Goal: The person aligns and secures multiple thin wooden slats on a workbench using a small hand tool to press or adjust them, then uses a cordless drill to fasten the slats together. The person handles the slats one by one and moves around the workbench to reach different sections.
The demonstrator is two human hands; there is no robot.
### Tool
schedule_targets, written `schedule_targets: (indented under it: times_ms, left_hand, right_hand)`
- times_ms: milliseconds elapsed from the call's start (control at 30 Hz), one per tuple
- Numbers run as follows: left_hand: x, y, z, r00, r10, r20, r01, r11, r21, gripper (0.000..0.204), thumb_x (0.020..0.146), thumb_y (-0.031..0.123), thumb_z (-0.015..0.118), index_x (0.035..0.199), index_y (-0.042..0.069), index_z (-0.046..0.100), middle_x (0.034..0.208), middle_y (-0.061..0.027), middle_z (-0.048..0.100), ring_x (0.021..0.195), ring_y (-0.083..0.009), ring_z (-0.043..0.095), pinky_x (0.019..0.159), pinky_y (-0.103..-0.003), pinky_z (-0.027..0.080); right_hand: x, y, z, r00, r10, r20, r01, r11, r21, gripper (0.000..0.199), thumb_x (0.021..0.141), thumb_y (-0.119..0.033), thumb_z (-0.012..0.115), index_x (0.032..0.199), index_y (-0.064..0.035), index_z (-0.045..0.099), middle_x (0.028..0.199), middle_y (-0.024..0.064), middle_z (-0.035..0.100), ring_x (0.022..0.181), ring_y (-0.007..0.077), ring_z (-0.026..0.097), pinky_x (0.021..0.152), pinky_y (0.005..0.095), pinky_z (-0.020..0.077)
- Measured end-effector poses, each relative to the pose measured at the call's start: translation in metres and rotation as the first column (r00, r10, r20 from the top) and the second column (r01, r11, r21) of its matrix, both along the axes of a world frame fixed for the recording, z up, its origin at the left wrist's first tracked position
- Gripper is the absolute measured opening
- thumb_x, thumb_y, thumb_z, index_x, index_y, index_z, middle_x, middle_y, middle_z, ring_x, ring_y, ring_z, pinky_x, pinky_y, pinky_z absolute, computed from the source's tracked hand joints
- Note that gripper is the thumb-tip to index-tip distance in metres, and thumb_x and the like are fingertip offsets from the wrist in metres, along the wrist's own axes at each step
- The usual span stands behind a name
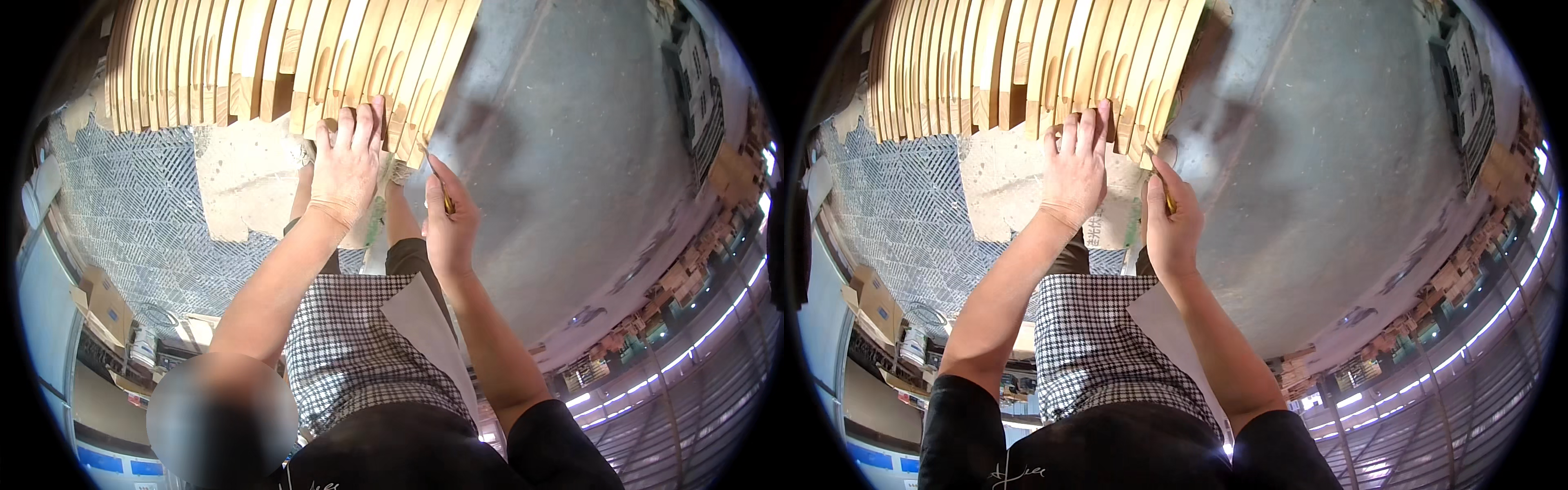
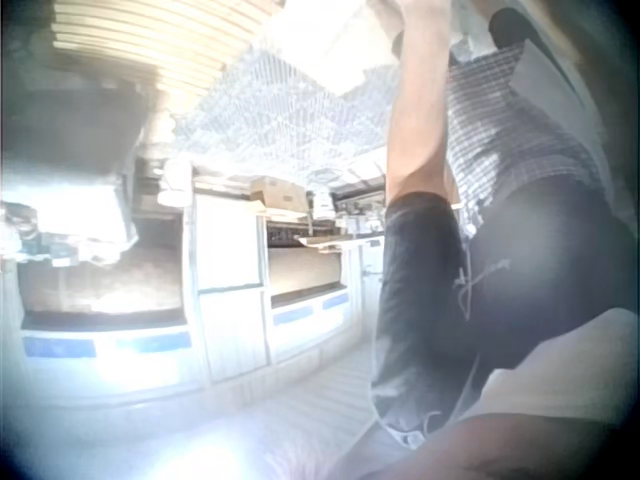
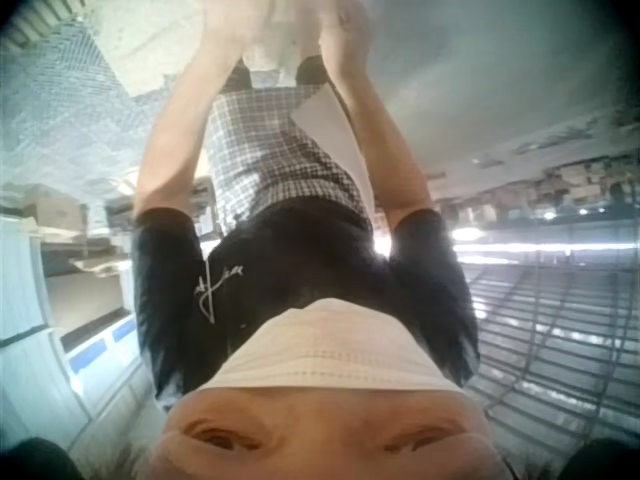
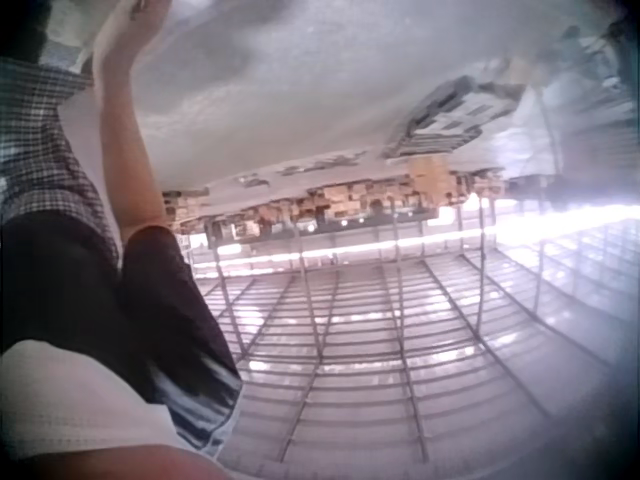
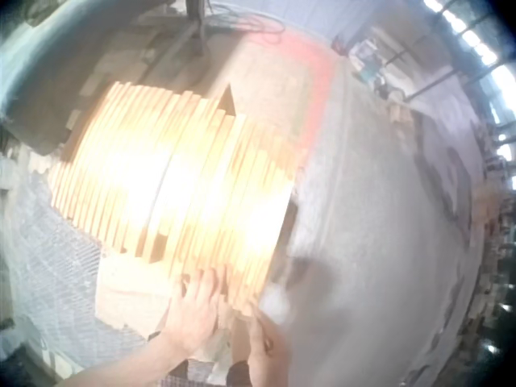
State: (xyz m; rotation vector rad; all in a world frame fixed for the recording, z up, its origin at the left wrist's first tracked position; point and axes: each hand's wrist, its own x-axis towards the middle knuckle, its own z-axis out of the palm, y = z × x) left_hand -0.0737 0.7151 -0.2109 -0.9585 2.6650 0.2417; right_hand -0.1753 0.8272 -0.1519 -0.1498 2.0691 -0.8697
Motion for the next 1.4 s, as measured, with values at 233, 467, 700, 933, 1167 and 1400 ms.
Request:
schedule_targets:
  times_ms: [233,467,700,933,1167,1400]
  left_hand:
    - [-0.018,-0.006,0.01,0.918,-0.211,0.335,0.255,0.963,-0.092,0.08,0.091,0.023,0.055,0.157,-0.008,0.022,0.132,-0.0146,0.044,0.122,-0.0301,0.045,0.104,-0.044,0.038]
    - [0.0,0.016,0.001,0.98,0.173,-0.102,-0.153,0.972,0.178,0.095,0.077,0.008,0.065,0.161,0.005,0.021,0.153,-0.0187,0.034,0.144,-0.037,0.031,0.12,-0.053,0.022]
    - [-0.008,0.008,-0.012,0.915,0.32,-0.246,-0.287,0.944,0.163,0.088,0.076,0.0,0.06,0.158,0.01,0.031,0.141,-0.0196,0.044,0.137,-0.0384,0.037,0.119,-0.055,0.021]
    - [0.008,0.008,-0.003,0.878,0.333,-0.344,-0.211,0.914,0.346,0.082,0.076,0.0,0.066,0.152,0.005,0.036,0.144,-0.0202,0.039,0.144,-0.0399,0.032,0.123,-0.055,0.021]
    - [0.066,-0.009,0.018,0.729,0.477,-0.491,-0.352,0.877,0.328,0.073,0.08,0.006,0.068,0.148,0.002,0.04,0.139,-0.0196,0.046,0.131,-0.0404,0.043,0.112,-0.05,0.036]
    - [0.101,-0.039,0.008,0.783,0.45,-0.43,-0.427,0.891,0.155,0.08,0.079,0.007,0.067,0.153,0.005,0.037,0.133,-0.0176,0.049,0.119,-0.0353,0.049,0.104,-0.047,0.039]
  right_hand:
    - [-0.002,0.006,0.005,0.999,0.024,-0.04,-0.023,0.999,0.04,0.029,0.103,-0.018,0.06,0.13,-0.0069,0.067,0.109,0.0118,0.07,0.093,0.0161,0.066,0.086,0.0286,0.0513]
    - [-0.006,0.011,0.008,0.999,-0.025,-0.023,0.026,0.999,0.038,0.03,0.104,-0.02,0.06,0.129,-0.0058,0.067,0.11,0.0101,0.07,0.092,0.0135,0.065,0.086,0.0274,0.0512]
    - [-0.002,0.015,0.003,0.993,-0.093,0.071,0.093,0.996,0.012,0.031,0.105,-0.019,0.058,0.132,-0.006,0.066,0.102,0.0025,0.067,0.081,0.0079,0.058,0.075,0.0234,0.0486]
    - [0.0,0.004,0.019,0.984,-0.106,0.141,0.121,0.987,-0.104,0.029,0.105,-0.017,0.058,0.13,-0.0072,0.067,0.077,-0.0065,0.054,0.054,-0.0007,0.041,0.044,0.0187,0.0332]
    - [0.027,-0.041,0.027,0.987,0.099,0.123,-0.094,0.994,-0.047,0.028,0.103,-0.018,0.059,0.128,-0.0067,0.067,0.083,0.0005,0.063,0.065,0.0062,0.054,0.06,0.0237,0.0477]
    - [0.056,-0.108,-0.012,0.813,0.433,-0.388,-0.519,0.842,-0.146,0.028,0.1,-0.018,0.059,0.127,-0.0143,0.068,0.095,0.011,0.066,0.08,0.0251,0.067,0.077,0.036,0.0554]
